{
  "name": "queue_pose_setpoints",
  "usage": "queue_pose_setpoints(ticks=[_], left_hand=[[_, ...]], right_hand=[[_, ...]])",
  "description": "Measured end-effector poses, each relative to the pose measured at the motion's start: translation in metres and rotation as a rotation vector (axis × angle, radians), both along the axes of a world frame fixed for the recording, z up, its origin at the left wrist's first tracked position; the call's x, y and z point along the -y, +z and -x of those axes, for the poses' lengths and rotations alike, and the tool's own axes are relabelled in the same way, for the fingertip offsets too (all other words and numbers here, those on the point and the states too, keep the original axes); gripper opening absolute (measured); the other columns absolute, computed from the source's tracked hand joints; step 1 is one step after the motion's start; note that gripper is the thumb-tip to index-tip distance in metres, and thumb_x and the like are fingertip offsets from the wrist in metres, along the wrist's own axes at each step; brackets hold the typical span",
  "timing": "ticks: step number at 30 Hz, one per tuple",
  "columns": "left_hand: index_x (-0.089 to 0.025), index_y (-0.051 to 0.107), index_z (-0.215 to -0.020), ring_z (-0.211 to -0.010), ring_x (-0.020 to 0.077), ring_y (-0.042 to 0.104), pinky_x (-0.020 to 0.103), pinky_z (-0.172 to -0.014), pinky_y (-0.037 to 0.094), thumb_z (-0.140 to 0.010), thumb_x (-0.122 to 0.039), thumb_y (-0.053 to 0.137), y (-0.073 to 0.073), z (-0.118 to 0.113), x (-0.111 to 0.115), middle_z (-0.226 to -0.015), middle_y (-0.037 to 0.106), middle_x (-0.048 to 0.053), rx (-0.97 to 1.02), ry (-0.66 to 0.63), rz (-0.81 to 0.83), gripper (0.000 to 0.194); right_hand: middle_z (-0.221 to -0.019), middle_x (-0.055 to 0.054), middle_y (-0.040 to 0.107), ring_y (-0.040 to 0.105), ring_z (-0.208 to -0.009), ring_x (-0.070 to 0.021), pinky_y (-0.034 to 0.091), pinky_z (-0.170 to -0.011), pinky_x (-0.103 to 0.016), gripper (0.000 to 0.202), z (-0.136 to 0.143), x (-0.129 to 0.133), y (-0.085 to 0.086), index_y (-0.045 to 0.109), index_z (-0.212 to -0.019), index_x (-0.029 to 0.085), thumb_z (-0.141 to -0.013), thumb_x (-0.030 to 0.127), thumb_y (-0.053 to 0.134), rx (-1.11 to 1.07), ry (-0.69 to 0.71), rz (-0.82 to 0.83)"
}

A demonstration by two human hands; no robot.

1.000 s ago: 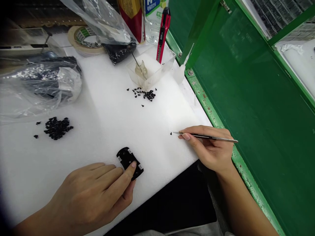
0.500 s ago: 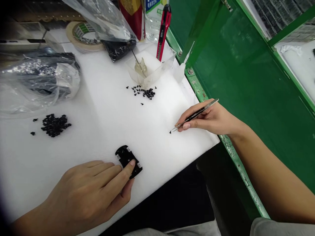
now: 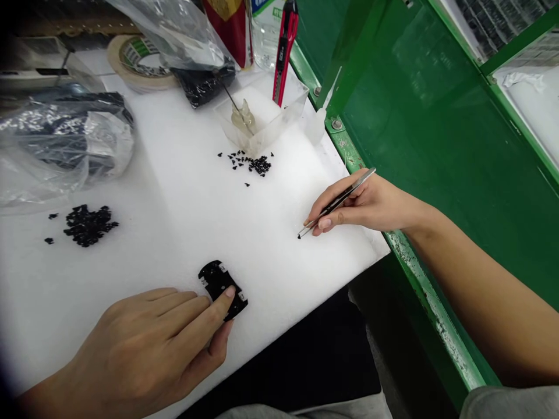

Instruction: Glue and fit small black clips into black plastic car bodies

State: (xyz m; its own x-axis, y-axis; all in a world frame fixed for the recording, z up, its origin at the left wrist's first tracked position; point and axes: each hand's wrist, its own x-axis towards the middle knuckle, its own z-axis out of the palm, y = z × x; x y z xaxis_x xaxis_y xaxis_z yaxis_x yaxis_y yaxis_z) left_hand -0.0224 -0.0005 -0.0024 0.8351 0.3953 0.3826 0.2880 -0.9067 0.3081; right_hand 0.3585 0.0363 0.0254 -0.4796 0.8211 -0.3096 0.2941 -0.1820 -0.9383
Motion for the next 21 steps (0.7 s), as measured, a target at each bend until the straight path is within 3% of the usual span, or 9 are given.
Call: queue_pose_setpoints(ticks=[6,21], left_hand=[[-0.006,0.073,-0.116,-0.053,0.0149,0.056,0.036,-0.043,0.043,-0.095,-0.009,0.072,0.002,0.000,0.000,-0.070,0.063,-0.003,0.004,-0.007,0.018,0.021],[-0.006,0.073,-0.115,-0.053,0.0153,0.056,0.037,-0.043,0.044,-0.095,-0.009,0.071,0.002,-0.001,0.000,-0.069,0.062,-0.003,0.004,0.007,0.014,0.020]], right_hand=[[-0.109,-0.010,0.085,0.084,-0.100,-0.0254,0.073,-0.093,-0.033,0.021,-0.005,-0.001,-0.003,0.086,-0.116,0.020,-0.095,0.022,0.086,-0.028,0.035,0.020],[-0.105,-0.010,0.085,0.085,-0.095,-0.0246,0.073,-0.090,-0.030,0.019,-0.005,0.011,-0.006,0.086,-0.113,0.019,-0.094,0.016,0.086,-0.046,-0.044,-0.054]])
